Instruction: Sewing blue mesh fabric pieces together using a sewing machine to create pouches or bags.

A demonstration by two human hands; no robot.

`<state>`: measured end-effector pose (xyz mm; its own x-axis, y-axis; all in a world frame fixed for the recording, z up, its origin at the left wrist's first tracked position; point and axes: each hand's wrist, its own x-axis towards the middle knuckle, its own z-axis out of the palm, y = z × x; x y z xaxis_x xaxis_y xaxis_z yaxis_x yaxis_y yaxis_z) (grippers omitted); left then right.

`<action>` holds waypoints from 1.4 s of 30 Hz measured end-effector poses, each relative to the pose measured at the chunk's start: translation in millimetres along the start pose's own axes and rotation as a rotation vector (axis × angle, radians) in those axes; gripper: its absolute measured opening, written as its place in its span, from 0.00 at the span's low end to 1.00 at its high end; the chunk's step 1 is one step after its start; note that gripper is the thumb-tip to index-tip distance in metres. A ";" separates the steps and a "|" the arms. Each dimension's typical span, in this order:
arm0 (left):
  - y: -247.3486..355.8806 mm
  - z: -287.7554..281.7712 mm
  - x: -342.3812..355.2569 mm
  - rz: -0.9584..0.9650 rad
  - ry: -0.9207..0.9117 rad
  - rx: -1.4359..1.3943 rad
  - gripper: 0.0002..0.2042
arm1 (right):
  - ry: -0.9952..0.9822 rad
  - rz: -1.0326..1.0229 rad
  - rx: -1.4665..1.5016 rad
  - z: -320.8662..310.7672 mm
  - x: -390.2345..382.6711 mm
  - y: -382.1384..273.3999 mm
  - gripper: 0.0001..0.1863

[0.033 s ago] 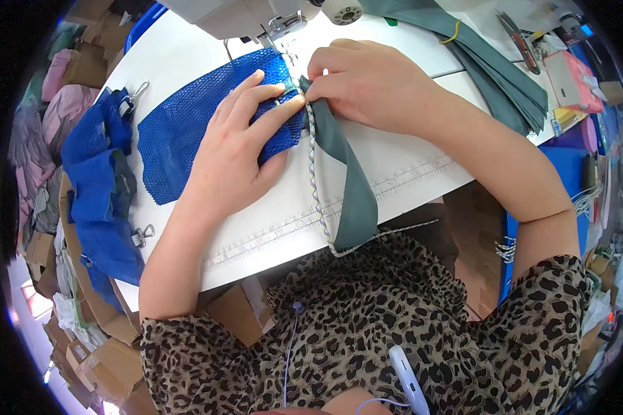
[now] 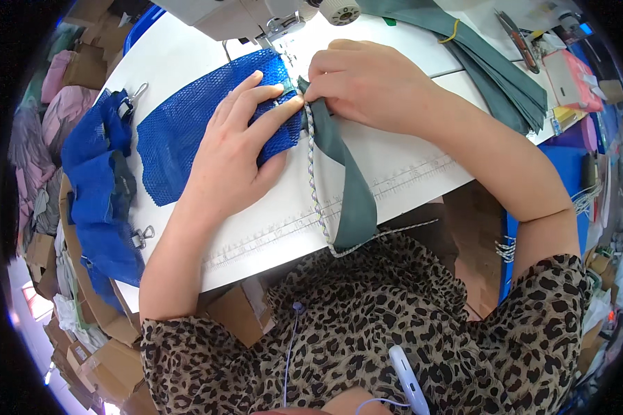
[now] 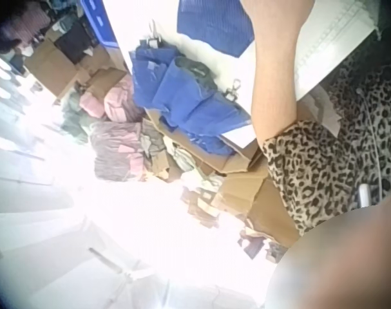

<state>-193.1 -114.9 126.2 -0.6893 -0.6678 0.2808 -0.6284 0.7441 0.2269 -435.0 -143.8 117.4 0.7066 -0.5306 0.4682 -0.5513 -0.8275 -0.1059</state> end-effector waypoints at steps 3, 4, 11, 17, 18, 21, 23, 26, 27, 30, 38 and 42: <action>-0.4 -0.5 -0.1 0.000 0.002 -0.005 0.25 | -0.018 0.051 0.098 -0.1 0.1 1.2 0.04; -0.9 0.2 -0.5 0.005 0.000 -0.001 0.25 | -0.017 0.054 0.097 0.3 0.0 1.5 0.04; -1.6 0.8 -1.4 0.011 0.013 0.002 0.26 | 0.014 0.106 0.213 7.9 0.5 3.5 0.03; -1.2 -0.1 -0.2 0.011 0.004 -0.028 0.25 | 0.048 0.114 0.212 11.0 1.1 2.1 0.03; -1.2 0.4 -0.1 0.012 0.003 -0.028 0.25 | 0.054 0.116 0.211 11.1 0.7 1.8 0.03; -1.4 0.3 -0.8 0.004 0.001 -0.028 0.25 | 0.013 0.105 0.195 8.7 1.8 1.4 0.05; -0.7 -0.4 -0.1 0.009 -0.001 -0.016 0.25 | 0.033 0.129 0.184 9.2 0.7 0.2 0.05; -0.8 -0.2 0.8 0.009 -0.004 -0.023 0.25 | 0.015 0.282 0.262 1.9 3.6 -9.6 0.08; -1.1 0.5 0.6 0.006 -0.003 -0.022 0.25 | -0.022 0.413 0.349 -0.2 5.2 -12.1 0.10; 0.2 -0.4 0.2 0.000 0.001 -0.006 0.25 | 0.013 0.449 0.403 -1.1 3.5 -10.0 0.11; -0.1 -1.1 -0.5 0.002 -0.006 0.003 0.23 | -0.028 0.245 0.334 3.9 0.8 -5.9 0.13; 0.0 0.8 -0.8 -0.001 0.006 -0.007 0.23 | -0.019 0.094 0.227 4.2 -0.8 -3.9 0.16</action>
<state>-192.8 -114.5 125.3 -0.6867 -0.6684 0.2858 -0.6265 0.7435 0.2337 -431.5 -140.9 113.8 0.6665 -0.6084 0.4308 -0.5022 -0.7935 -0.3437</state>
